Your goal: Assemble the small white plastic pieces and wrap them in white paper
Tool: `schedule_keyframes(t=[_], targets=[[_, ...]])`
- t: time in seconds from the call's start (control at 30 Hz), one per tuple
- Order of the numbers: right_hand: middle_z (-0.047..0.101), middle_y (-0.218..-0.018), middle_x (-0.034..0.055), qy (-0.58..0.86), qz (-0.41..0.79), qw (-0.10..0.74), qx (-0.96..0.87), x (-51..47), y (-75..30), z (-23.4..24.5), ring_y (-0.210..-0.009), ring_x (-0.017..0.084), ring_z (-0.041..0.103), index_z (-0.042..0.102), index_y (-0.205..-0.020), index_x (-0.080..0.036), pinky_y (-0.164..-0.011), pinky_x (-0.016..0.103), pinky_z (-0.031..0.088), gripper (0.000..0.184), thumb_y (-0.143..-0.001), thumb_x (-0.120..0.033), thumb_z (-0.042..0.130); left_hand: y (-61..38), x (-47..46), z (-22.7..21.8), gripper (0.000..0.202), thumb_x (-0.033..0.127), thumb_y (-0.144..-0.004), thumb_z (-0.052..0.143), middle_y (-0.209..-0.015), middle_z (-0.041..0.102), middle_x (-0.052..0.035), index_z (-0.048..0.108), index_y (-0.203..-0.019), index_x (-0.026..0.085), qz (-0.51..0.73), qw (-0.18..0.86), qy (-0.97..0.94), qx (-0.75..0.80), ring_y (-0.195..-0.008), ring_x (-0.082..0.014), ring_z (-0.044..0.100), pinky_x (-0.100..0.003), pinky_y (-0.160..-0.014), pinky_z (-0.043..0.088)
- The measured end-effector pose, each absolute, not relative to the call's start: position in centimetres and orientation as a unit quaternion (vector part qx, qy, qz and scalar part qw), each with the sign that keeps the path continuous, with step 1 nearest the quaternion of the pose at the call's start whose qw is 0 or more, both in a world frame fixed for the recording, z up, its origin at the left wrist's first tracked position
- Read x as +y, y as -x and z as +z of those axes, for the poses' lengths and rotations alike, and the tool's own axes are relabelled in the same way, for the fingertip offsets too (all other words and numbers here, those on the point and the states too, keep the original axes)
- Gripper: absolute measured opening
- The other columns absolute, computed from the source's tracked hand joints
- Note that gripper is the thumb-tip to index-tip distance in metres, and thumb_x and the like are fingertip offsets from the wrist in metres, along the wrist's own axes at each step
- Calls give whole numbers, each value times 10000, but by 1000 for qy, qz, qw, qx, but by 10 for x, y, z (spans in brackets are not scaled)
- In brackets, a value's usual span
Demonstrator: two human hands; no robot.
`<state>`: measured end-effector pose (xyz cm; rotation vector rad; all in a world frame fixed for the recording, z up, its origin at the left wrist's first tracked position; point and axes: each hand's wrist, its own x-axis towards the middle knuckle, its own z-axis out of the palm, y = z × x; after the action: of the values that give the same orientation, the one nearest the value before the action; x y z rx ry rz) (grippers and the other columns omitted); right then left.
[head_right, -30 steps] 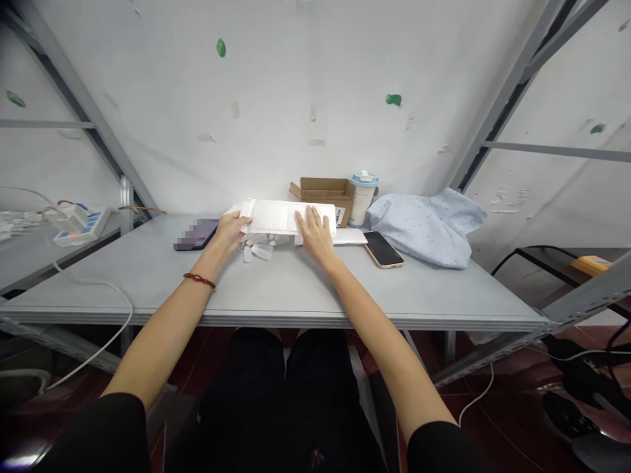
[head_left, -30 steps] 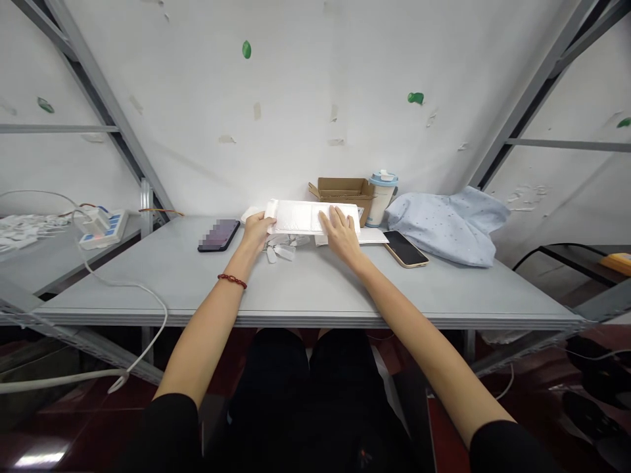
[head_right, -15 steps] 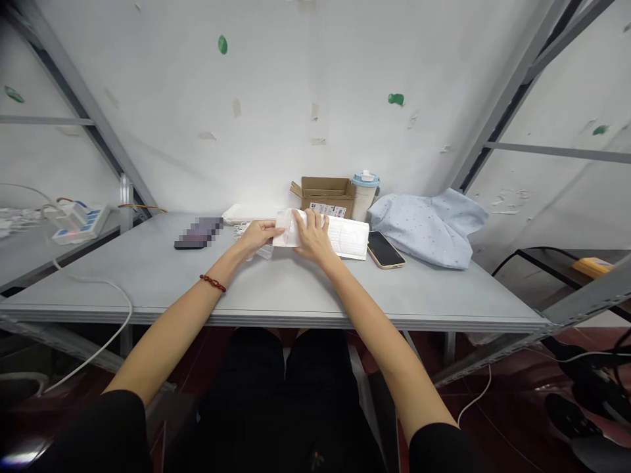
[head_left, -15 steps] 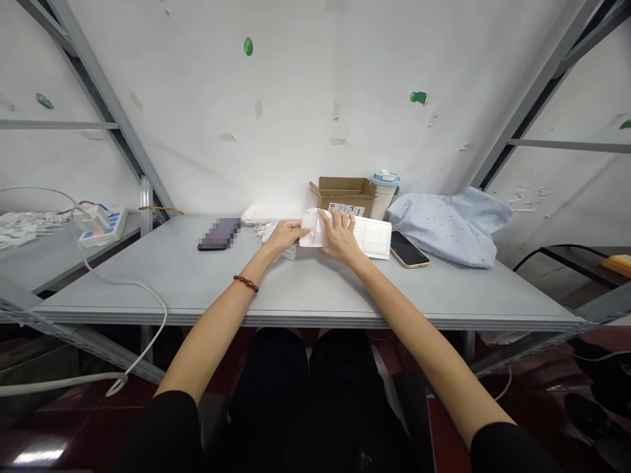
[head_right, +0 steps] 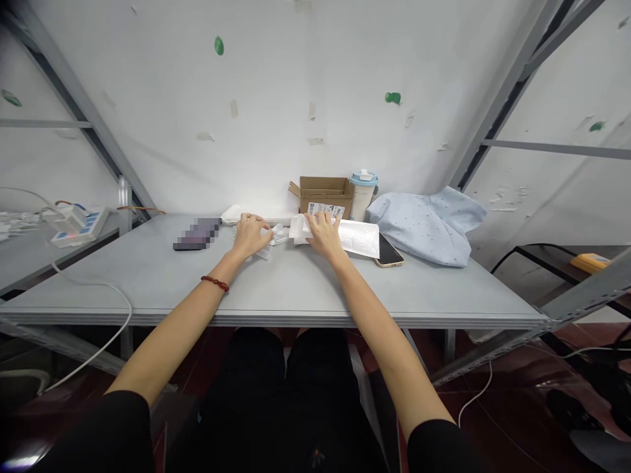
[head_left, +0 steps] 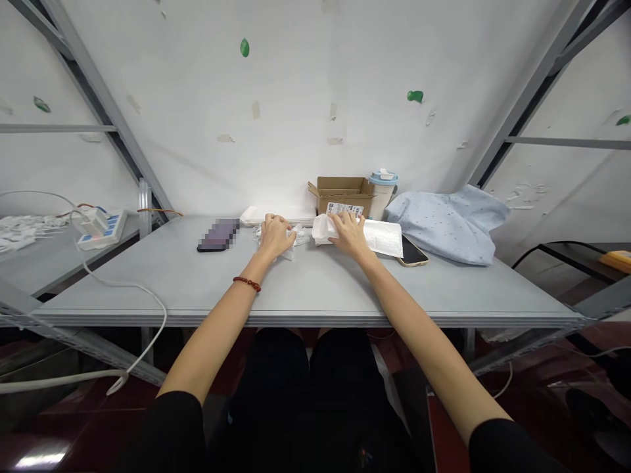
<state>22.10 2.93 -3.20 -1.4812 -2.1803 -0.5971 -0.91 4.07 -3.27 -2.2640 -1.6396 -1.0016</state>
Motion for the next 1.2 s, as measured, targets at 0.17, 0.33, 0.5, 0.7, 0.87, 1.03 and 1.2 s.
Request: schedule_keyframes(t=[0.17,0.33,0.5,0.7,0.87,1.03,1.2], targets=[[501,-1276,215,534,-211,207,-792,28,-218,-34,-1164,352,424,418,-1384,-168,-969,512,268,598,-839,-328,610,6,40,-35,184,242,-802,557,-1050,644,-153,722,-766,169,-303,81,759,-570,-1152,-340,406,-489,-974,373],[501,-1260,201,539,-204,195,-794,28,-215,-36,-1145,345,420,419,-1387,-166,-966,499,267,602,-833,-315,604,4,41,-34,239,187,-820,488,-1071,648,-160,716,-755,160,-301,70,754,-580,-1155,-339,406,-489,-969,367],[497,-1266,220,546,-199,189,-792,29,-214,-36,-1145,357,412,410,-1396,-156,-954,499,274,622,-831,-326,608,1,40,-33,256,273,-838,515,-1115,640,-160,718,-730,161,-297,74,755,-579,-1178,-349,394,-500,-972,358],[497,-1269,220,543,-190,196,-794,29,-213,-37,-1143,358,419,427,-1380,-158,-951,496,275,607,-830,-335,612,-3,40,-34,230,239,-818,516,-1096,640,-163,726,-756,170,-272,88,761,-583,-1188,-353,388,-518,-968,347],[494,-1272,219,544,-188,194,-795,28,-212,-37,-1157,357,416,422,-1389,-164,-954,495,279,622,-831,-351,624,-3,40,-34,224,217,-796,502,-1041,650,-174,711,-735,164,-317,79,726,-605,-1173,-362,399,-520,-968,348],[501,-1264,218,551,-179,193,-792,27,-213,-36,-1160,358,418,421,-1385,-155,-957,505,286,639,-813,-332,643,1,38,-27,186,223,-766,525,-1017,672,-154,687,-683,184,-398,55,670,-624,-1126,-361,429,-520,-945,372],[505,-1262,217,554,-167,197,-791,28,-213,-36,-1158,355,423,420,-1382,-150,-955,502,292,642,-811,-337,646,6,33,-20,181,241,-775,529,-1004,683,-121,686,-697,195,-450,30,632,-630,-1107,-340,451,-496,-945,384]])
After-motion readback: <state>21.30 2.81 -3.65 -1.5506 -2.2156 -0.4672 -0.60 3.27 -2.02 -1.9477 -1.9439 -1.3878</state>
